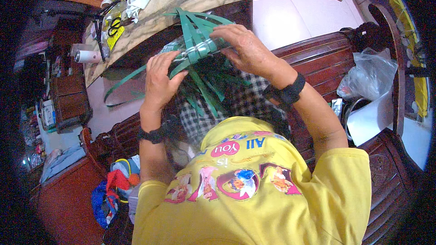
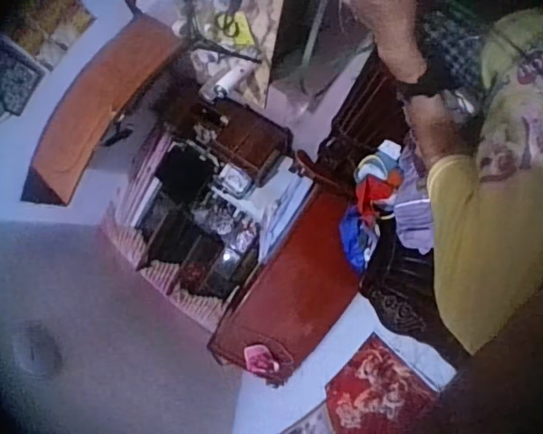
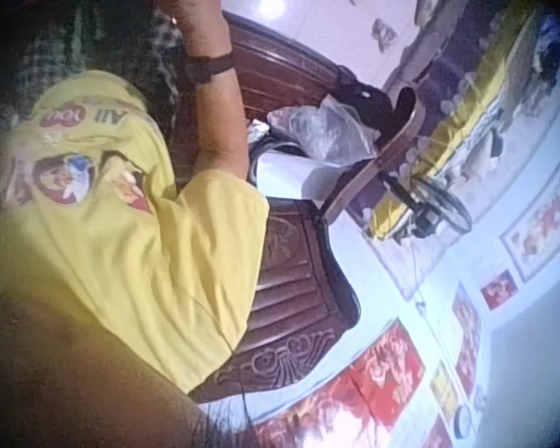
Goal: The person is weaving a green plastic basket by hand, interlacing vertical and horizontal strips and pulling thin white ties through the gaps to secure the structure.
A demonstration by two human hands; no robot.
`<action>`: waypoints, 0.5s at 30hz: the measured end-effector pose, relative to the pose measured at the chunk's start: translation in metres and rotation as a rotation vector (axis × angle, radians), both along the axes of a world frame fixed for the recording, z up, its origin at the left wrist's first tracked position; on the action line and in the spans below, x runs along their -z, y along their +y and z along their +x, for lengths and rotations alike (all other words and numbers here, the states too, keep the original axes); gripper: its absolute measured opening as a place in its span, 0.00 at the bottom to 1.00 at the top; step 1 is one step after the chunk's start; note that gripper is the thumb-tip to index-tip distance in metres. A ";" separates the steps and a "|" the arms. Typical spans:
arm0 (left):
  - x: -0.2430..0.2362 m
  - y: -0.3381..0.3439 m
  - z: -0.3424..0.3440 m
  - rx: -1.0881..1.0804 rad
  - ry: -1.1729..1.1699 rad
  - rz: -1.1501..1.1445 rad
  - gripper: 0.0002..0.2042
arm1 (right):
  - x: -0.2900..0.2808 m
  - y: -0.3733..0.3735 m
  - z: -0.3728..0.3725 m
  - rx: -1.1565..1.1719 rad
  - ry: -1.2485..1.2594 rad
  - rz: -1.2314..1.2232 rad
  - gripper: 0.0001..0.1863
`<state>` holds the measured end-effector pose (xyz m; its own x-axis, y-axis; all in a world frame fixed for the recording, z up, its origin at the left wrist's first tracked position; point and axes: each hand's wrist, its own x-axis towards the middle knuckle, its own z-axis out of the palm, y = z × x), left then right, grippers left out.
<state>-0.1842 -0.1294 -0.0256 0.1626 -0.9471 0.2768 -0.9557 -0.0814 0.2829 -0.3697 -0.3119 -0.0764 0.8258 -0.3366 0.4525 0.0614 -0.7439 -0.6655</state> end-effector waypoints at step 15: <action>-0.017 -0.027 -0.017 0.073 0.048 -0.071 0.17 | 0.011 -0.012 -0.007 0.206 -0.161 0.165 0.18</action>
